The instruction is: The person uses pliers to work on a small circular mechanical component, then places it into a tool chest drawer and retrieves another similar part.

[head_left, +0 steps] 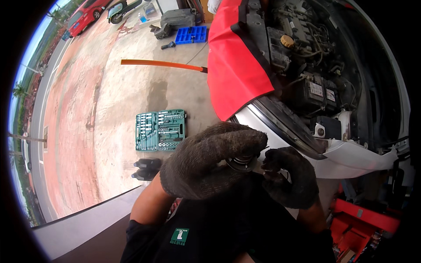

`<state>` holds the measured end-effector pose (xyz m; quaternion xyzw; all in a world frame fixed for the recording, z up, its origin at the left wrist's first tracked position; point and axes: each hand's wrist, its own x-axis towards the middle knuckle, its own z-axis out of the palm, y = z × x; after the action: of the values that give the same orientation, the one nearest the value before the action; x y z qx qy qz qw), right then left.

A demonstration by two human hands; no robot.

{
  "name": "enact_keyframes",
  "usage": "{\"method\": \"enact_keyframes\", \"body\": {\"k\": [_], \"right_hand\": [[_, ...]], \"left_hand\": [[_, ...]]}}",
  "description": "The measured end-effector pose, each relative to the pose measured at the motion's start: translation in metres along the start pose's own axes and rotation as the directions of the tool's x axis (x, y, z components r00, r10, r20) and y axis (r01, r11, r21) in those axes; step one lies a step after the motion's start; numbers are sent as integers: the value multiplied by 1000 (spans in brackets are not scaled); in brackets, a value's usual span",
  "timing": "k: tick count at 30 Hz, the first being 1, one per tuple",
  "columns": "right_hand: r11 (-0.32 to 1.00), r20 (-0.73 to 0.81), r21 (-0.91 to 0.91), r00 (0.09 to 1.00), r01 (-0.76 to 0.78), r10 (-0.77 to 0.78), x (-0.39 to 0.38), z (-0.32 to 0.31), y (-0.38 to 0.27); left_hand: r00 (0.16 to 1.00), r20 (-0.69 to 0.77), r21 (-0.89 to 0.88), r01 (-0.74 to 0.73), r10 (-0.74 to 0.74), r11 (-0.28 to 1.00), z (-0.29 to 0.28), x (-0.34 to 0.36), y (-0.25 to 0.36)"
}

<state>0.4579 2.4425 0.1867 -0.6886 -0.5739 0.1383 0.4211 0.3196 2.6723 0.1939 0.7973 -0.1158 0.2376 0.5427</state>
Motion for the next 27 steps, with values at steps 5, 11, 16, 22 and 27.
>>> {"method": "enact_keyframes", "body": {"k": [5,11,16,22,27], "right_hand": [[983,29,-171,998,64,-60,2,-15,4],[932,79,-357,997,53,-26,6,-38,-9],[942,149,-335,987,-14,67,17,-44,-18],[697,551,614,834,-372,-41,-11,-35,18],[-441,686,606,715,-662,-132,-6,-10,29]], "left_hand": [[999,8,148,38,-39,988,1,4,18],[999,39,342,-35,23,939,0,13,23],[998,46,420,28,-52,907,-3,11,25],[997,53,323,44,-64,945,-8,21,24],[985,166,330,-108,55,938,-12,33,20]]}}
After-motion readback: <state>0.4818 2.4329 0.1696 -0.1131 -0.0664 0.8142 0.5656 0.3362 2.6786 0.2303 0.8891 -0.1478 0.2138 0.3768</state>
